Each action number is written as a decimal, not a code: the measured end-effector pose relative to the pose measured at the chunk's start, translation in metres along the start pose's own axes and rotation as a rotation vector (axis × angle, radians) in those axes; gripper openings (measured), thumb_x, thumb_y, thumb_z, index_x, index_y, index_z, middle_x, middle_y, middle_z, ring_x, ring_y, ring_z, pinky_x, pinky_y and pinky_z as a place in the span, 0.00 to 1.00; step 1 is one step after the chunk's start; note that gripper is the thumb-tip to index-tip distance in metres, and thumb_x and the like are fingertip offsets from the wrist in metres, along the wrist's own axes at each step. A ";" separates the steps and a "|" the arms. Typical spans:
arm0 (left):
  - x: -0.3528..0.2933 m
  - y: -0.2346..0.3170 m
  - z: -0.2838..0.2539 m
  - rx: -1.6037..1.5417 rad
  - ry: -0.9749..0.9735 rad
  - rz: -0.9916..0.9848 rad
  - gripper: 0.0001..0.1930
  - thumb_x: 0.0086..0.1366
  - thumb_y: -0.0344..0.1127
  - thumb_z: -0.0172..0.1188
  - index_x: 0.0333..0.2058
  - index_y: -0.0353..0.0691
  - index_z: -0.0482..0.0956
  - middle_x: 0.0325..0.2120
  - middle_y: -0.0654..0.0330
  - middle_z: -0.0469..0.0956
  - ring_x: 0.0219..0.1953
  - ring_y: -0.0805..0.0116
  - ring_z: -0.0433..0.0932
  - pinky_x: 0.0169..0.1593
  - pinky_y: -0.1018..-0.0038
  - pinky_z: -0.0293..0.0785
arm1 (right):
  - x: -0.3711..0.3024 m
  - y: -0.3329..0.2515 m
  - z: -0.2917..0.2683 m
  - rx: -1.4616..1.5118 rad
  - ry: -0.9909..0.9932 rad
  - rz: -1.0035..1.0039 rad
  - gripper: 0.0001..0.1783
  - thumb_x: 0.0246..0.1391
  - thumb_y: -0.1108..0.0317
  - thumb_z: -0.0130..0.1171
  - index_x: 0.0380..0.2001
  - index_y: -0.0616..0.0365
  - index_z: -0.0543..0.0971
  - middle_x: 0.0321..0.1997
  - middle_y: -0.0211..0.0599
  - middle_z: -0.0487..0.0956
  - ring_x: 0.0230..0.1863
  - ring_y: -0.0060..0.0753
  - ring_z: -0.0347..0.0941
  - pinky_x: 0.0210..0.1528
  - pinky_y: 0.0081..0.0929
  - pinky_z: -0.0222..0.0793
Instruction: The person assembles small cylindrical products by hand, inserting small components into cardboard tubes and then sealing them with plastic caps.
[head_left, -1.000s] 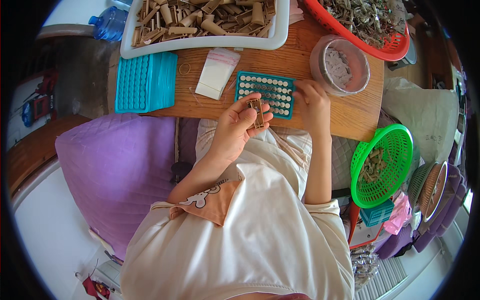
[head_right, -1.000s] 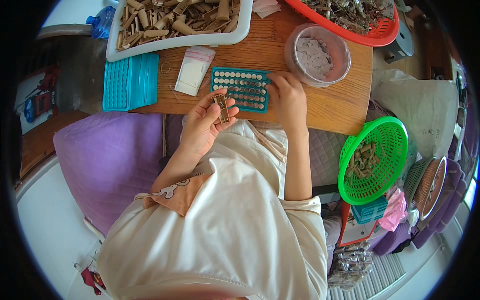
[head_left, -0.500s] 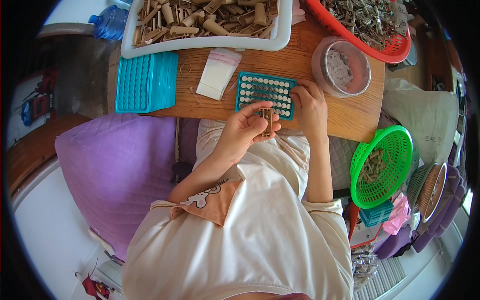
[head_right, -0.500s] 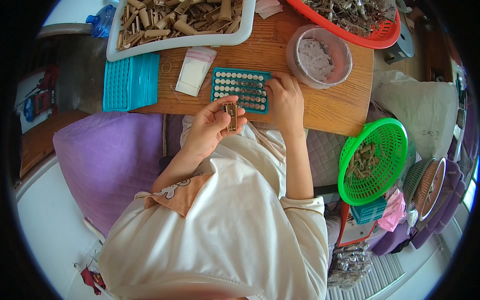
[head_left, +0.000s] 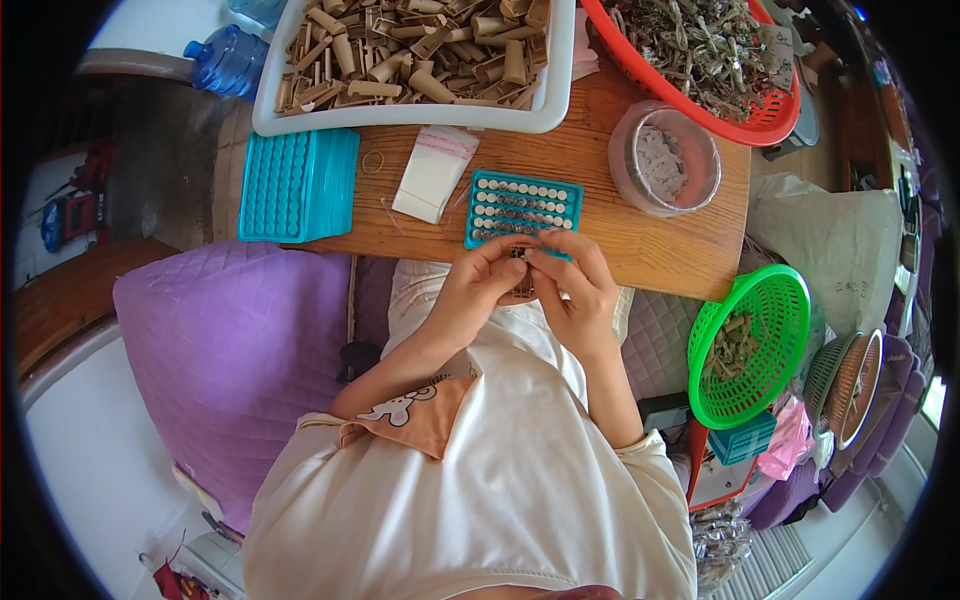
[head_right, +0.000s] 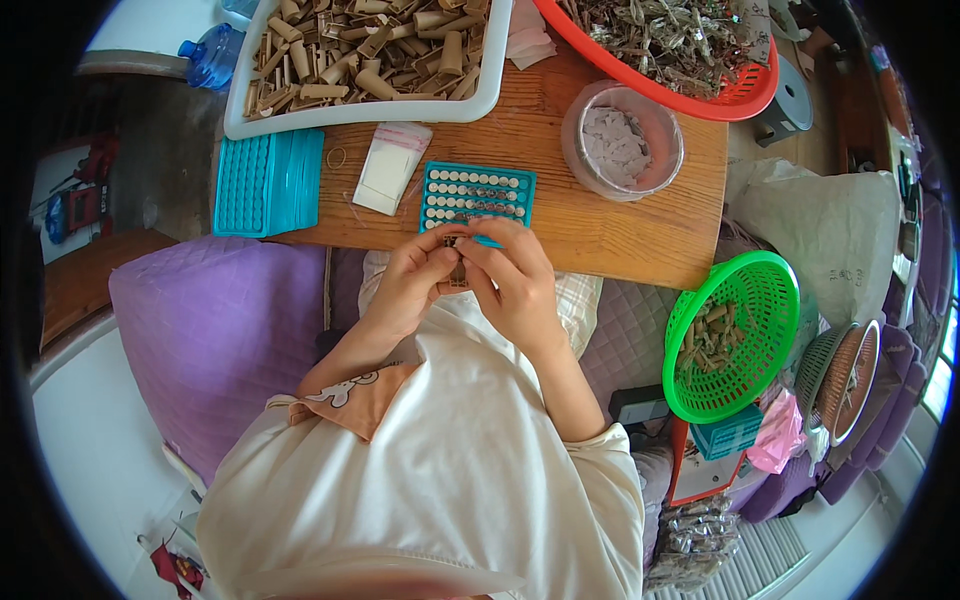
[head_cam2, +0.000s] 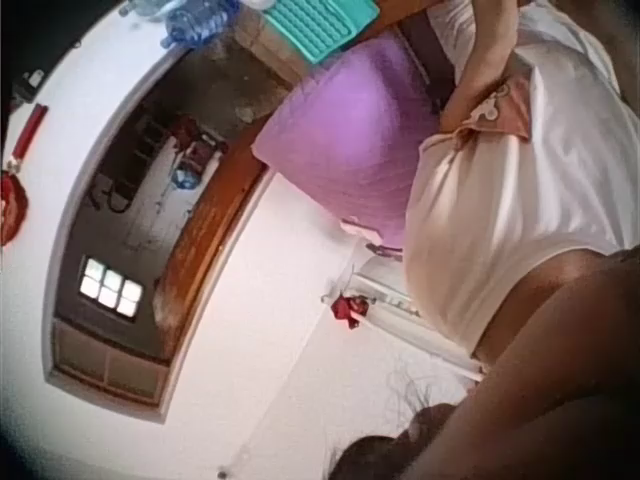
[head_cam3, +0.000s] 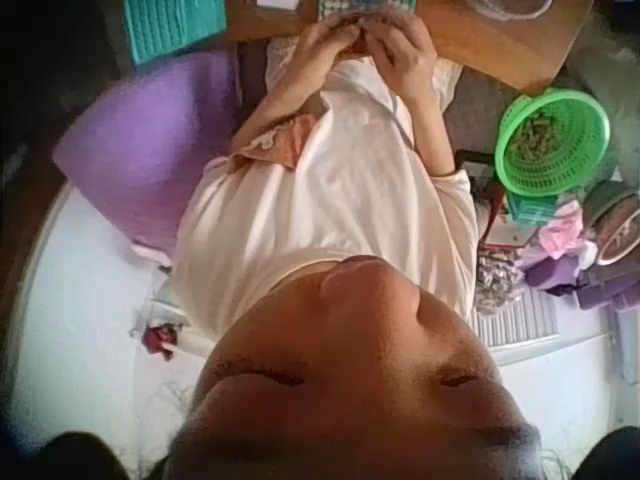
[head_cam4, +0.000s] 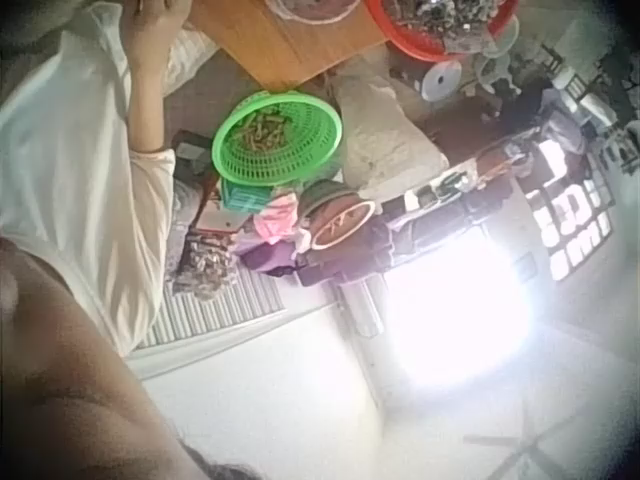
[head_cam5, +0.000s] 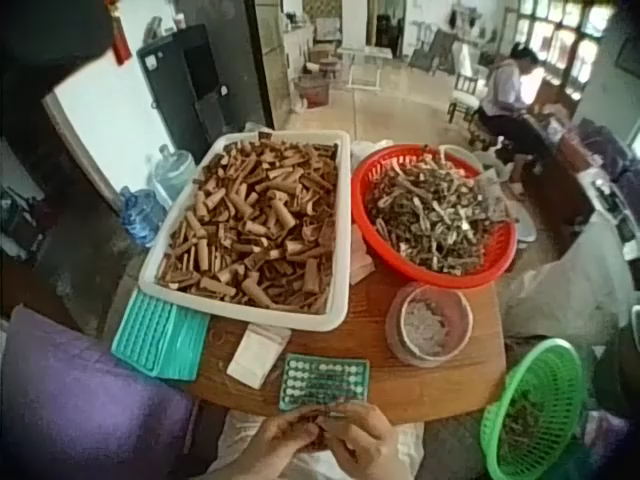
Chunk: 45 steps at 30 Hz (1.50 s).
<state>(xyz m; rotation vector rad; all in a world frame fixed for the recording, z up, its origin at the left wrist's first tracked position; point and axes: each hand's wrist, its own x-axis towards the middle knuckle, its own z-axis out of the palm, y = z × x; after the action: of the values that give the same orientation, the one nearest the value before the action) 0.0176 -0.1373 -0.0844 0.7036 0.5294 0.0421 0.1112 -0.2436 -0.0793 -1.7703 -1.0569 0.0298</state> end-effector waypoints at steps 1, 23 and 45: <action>-0.001 0.003 0.000 -0.003 0.009 -0.040 0.14 0.61 0.32 0.47 0.45 0.35 0.65 0.35 0.61 0.71 0.37 0.75 0.73 0.38 0.78 0.74 | 0.000 -0.003 -0.003 0.007 -0.042 -0.004 0.12 0.32 0.80 0.58 0.27 0.63 0.75 0.36 0.41 0.72 0.37 0.41 0.70 0.36 0.29 0.69; -0.045 0.168 0.001 0.551 0.070 -0.209 0.10 0.58 0.31 0.42 0.38 0.39 0.67 0.33 0.58 0.73 0.37 0.70 0.74 0.39 0.76 0.71 | 0.002 0.036 -0.016 -0.183 -0.017 0.354 0.12 0.40 0.77 0.54 0.33 0.60 0.74 0.34 0.43 0.73 0.34 0.42 0.71 0.34 0.29 0.67; -0.057 0.161 -0.029 0.544 -0.153 -0.335 0.13 0.60 0.27 0.45 0.45 0.33 0.63 0.36 0.58 0.71 0.38 0.74 0.71 0.40 0.80 0.68 | 0.038 -0.090 0.041 0.131 0.206 0.235 0.11 0.33 0.82 0.59 0.25 0.61 0.74 0.35 0.41 0.75 0.36 0.36 0.72 0.36 0.25 0.67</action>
<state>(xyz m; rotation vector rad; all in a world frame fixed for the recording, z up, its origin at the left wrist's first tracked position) -0.0238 -0.0086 0.0239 1.1277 0.5086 -0.4815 0.0584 -0.1800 -0.0132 -1.7285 -0.6819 0.0587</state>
